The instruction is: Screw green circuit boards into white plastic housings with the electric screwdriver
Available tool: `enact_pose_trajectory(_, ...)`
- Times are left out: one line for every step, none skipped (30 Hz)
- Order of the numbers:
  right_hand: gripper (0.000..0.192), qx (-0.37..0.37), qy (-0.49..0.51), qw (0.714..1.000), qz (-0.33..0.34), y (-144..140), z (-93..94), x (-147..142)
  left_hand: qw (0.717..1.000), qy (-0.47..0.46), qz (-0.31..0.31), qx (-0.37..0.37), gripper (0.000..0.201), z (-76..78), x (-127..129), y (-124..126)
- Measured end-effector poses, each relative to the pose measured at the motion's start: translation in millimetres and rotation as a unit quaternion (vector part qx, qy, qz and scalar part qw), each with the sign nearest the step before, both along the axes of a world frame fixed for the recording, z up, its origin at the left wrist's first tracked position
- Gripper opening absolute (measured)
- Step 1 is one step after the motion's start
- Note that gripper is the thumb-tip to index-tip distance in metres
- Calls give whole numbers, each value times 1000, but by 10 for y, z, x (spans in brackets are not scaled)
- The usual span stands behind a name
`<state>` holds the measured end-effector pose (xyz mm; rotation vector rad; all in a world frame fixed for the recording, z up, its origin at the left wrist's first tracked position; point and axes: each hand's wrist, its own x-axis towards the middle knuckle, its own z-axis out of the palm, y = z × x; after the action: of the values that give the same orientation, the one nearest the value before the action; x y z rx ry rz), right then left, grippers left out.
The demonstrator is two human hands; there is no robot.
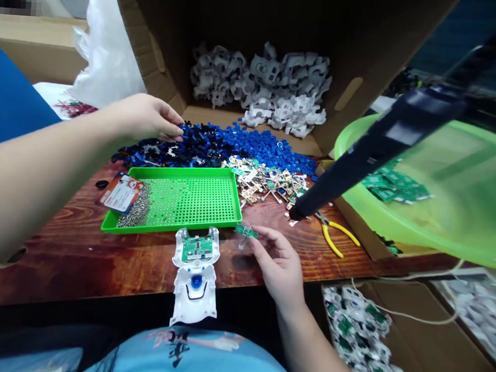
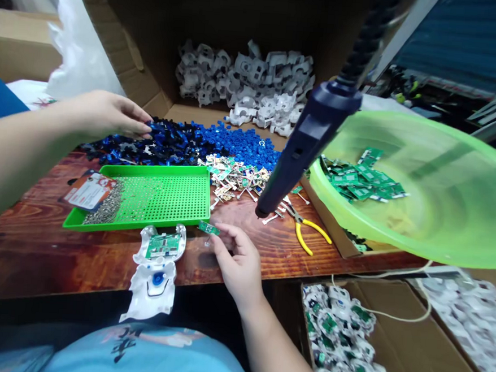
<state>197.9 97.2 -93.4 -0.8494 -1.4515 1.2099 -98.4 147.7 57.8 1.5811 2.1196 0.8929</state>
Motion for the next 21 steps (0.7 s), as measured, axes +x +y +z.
enact_pose_trajectory(19,4,9,1000,-7,-1,3,-7,1000,4,0,7,34,-2,76,-116)
enact_pose_trajectory(20,8,17,1000,-15,-2,4,-13,1000,3,-10,22,35,-20,159,-243)
enact_pose_trajectory(20,14,25,999,-23,-3,1,-18,999,-29,-3,18,35,-53,249,-380)
enact_pose_trajectory(20,20,31,999,-30,-4,-6,-21,997,-78,8,17,35,-101,342,-522)
enact_pose_trajectory(19,26,35,998,-36,-7,-16,-24,991,-129,14,39,30,-159,436,-667)
enact_pose_trajectory(18,32,38,998,-40,-12,-27,-25,985,-157,13,63,23,-225,530,-807)
enact_pose_trajectory(18,37,39,998,-43,-20,-37,-25,982,-164,5,89,15,-294,620,-938)
enact_pose_trajectory(20,41,41,997,-47,-29,-43,-26,977,-171,-4,128,7,-363,705,-1055)
enact_pose_trajectory(22,46,45,996,-55,-40,-44,-27,966,-201,-1,160,7,-432,782,-1155)
enact_pose_trajectory(25,55,48,995,-64,-51,-37,-31,952,-244,10,183,18,-498,849,-1233)
enact_pose_trajectory(27,68,50,994,-72,-60,-22,-38,939,-289,20,184,27,-562,905,-1291)
enact_pose_trajectory(28,85,49,992,-77,-67,0,-48,928,-326,29,177,28,-623,946,-1328)
enact_pose_trajectory(27,103,48,990,-80,-70,25,-63,923,-346,32,165,24,-683,972,-1347)
enact_pose_trajectory(26,121,46,988,-82,-69,51,-83,925,-348,33,151,18,-739,981,-1352)
enact_pose_trajectory(25,134,43,987,-82,-65,74,-105,933,-328,33,146,14,-791,975,-1348)
enact_pose_trajectory(23,139,41,986,-82,-59,90,-130,945,-289,34,148,14,-835,954,-1338)
enact_pose_trajectory(22,135,42,986,-84,-52,98,-156,960,-232,34,153,18,-869,920,-1326)
enact_pose_trajectory(20,126,43,987,-86,-45,97,-179,973,-163,29,159,22,-889,877,-1315)
enact_pose_trajectory(19,112,44,989,-86,-38,89,-200,984,-89,10,156,24,-895,830,-1305)
enact_pose_trajectory(18,97,45,991,-85,-33,76,-217,988,-22,-25,149,23,-888,783,-1292)
enact_pose_trajectory(18,82,48,992,-82,-28,60,-229,987,35,-69,140,21,-867,741,-1275)
